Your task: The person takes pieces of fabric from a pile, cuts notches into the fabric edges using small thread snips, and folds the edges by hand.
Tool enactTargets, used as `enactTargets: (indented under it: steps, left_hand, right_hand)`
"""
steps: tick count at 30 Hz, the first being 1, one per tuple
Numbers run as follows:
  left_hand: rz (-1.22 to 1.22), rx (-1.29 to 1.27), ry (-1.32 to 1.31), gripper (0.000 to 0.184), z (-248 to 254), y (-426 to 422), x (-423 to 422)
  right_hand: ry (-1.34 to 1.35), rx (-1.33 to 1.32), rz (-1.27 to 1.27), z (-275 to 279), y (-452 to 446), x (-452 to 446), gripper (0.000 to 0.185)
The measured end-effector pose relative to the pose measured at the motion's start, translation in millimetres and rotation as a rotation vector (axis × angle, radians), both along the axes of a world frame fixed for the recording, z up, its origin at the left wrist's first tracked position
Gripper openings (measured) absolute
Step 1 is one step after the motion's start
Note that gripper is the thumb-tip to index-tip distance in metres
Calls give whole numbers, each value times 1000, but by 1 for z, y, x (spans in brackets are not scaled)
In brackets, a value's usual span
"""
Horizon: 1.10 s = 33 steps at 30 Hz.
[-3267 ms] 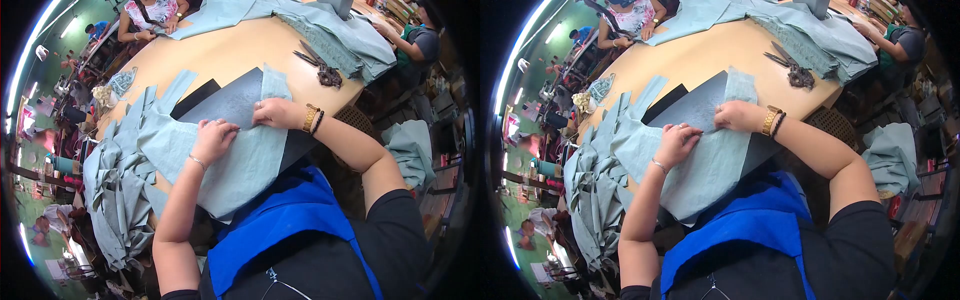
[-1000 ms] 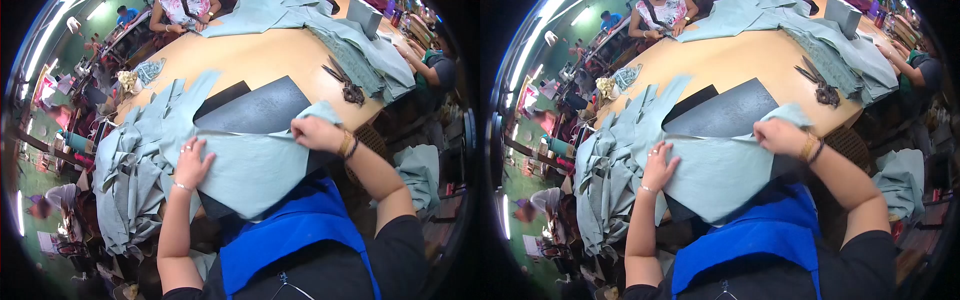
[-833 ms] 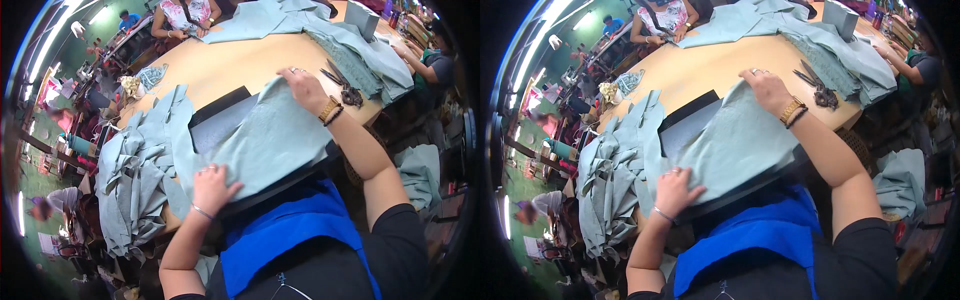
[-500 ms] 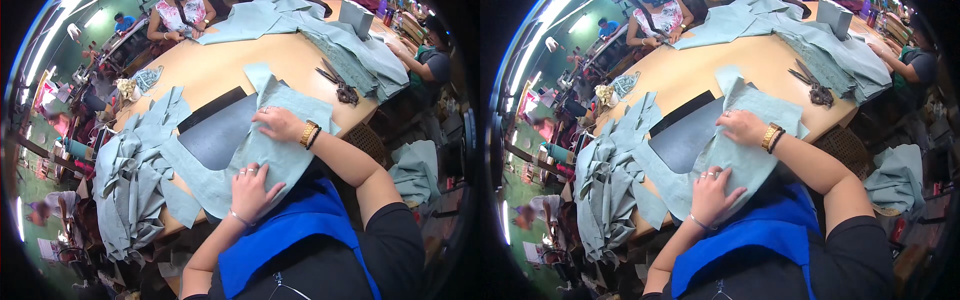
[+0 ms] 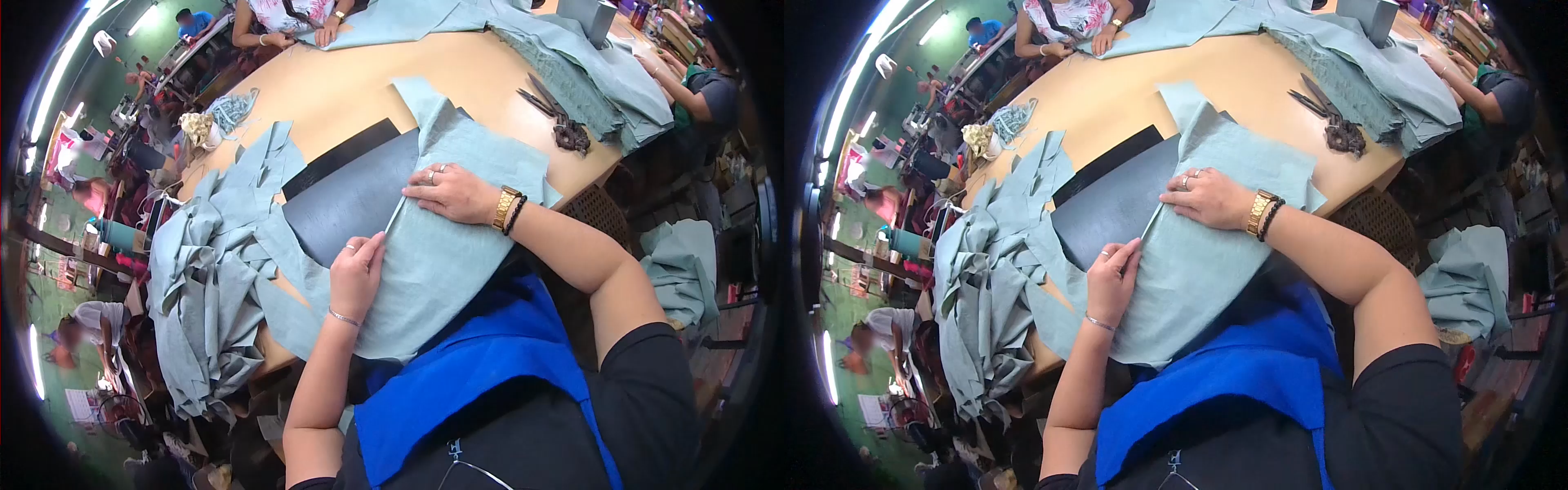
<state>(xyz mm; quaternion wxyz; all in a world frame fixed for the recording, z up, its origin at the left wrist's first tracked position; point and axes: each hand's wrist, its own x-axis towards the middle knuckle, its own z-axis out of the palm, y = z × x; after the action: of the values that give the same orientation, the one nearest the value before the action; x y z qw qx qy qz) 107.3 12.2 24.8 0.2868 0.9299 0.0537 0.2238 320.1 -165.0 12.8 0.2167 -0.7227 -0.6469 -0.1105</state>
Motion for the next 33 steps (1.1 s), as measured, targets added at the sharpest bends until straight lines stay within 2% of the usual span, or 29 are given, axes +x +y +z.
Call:
enactTargets:
  steps: [4, 7, 10, 13, 16, 19, 20, 21, 23, 26, 33]
  left_hand:
    - [17, 125, -13, 18, -2, -2, -4]
    - [22, 183, -21, 18, -4, -1, -4]
    - [17, 209, -26, 18, -6, -1, -3]
    - [14, 217, -23, 18, -5, -1, -4]
    - [16, 220, -30, 18, -6, -2, -4]
    - [14, 210, -34, 18, -5, 0, -3]
    - [13, 202, -32, 17, -5, 1, -4]
    - [14, 184, -17, 17, -5, 2, -6]
    - [18, 144, 17, 17, -1, 3, -12]
    - [-5, 219, 27, 16, 3, 13, -30]
    - [34, 374, 101, 17, 12, 10, -44]
  right_hand:
    - [-4, -62, 5, 1, 1, -1, 46]
    - [-65, -352, -61, 33, -6, -27, 66]
    - [-109, -445, -136, 36, -5, -48, 84]
    - [-37, -461, -210, 32, -6, -39, 88]
    - [-102, -368, -427, 34, -7, -25, 83]
    - [-20, -263, -147, 32, 5, -33, 74]
    - [33, -181, 3, 28, 9, -46, 65]
    - [77, -167, 93, 25, 12, -56, 63]
    - [9, -73, 88, 14, 12, -69, 62]
    - [37, -147, 73, 15, 11, -70, 65]
    - [-23, -387, -13, 38, 14, -97, 85]
